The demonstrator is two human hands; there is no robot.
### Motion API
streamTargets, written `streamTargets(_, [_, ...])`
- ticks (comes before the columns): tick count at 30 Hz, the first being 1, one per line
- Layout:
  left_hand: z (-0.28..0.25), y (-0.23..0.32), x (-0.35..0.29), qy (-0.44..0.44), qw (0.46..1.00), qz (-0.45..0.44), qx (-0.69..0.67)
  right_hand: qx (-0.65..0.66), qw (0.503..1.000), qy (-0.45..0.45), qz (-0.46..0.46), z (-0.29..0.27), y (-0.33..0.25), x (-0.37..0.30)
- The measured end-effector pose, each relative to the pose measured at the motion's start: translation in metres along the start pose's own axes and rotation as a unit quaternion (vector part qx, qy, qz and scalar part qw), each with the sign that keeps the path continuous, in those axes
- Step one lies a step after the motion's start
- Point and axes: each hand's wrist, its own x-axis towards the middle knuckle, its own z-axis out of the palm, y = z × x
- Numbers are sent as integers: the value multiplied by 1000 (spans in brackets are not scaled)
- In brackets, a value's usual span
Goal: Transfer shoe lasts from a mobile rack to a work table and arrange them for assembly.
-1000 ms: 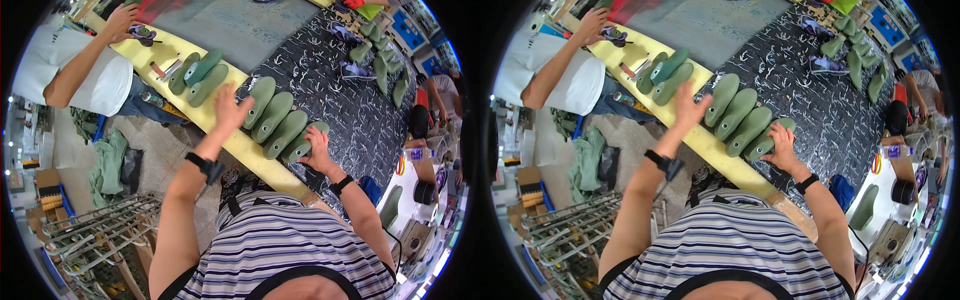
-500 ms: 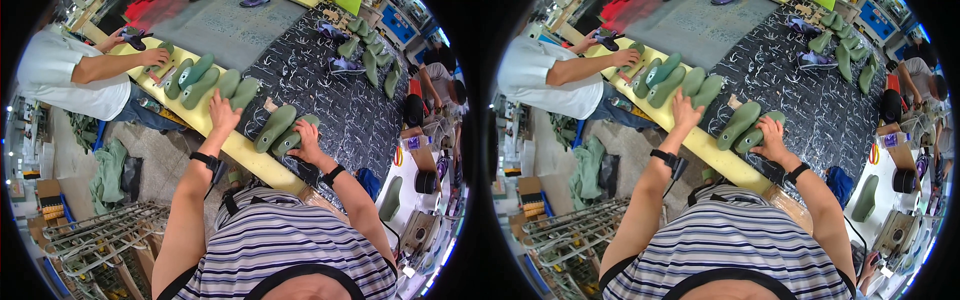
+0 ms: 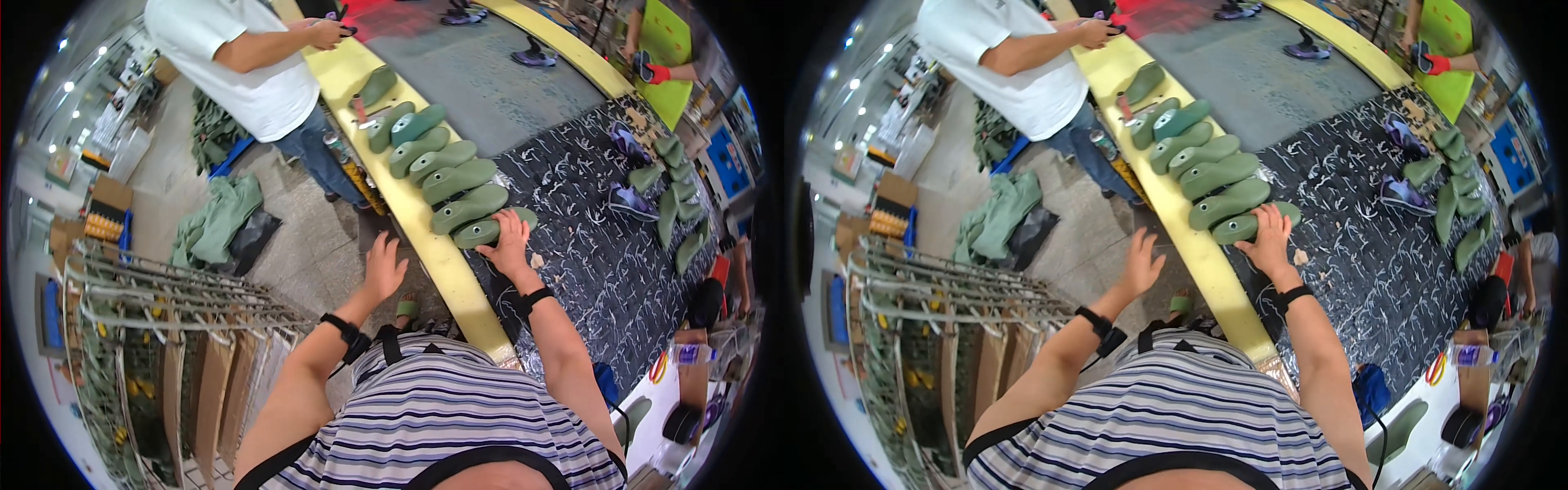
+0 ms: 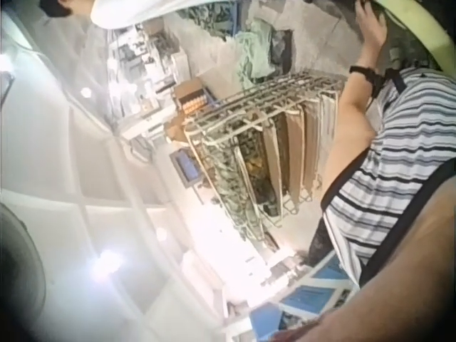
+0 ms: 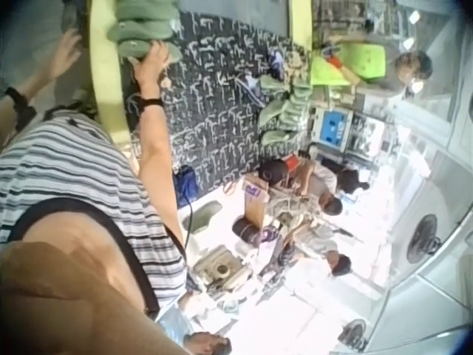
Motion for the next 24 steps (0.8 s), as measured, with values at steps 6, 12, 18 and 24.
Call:
streamTargets(6, [-18, -64, -174, -107, 969, -221, -1, 27, 1000, 3, 3, -17, -2, -43])
streamTargets(12, [-25, -55, -212, -159, 967, -200, -7, 72, 994, -82, -31, -26, -20, -100])
streamTargets(18, [11, 20, -132, -198, 976, -24, -87, 66, 993, -99, -6, -78, -49, -179])
streamTargets(24, [33, 189, -41, -224, 910, 289, -194, -204, 885, 308, 283, -187, 5, -322])
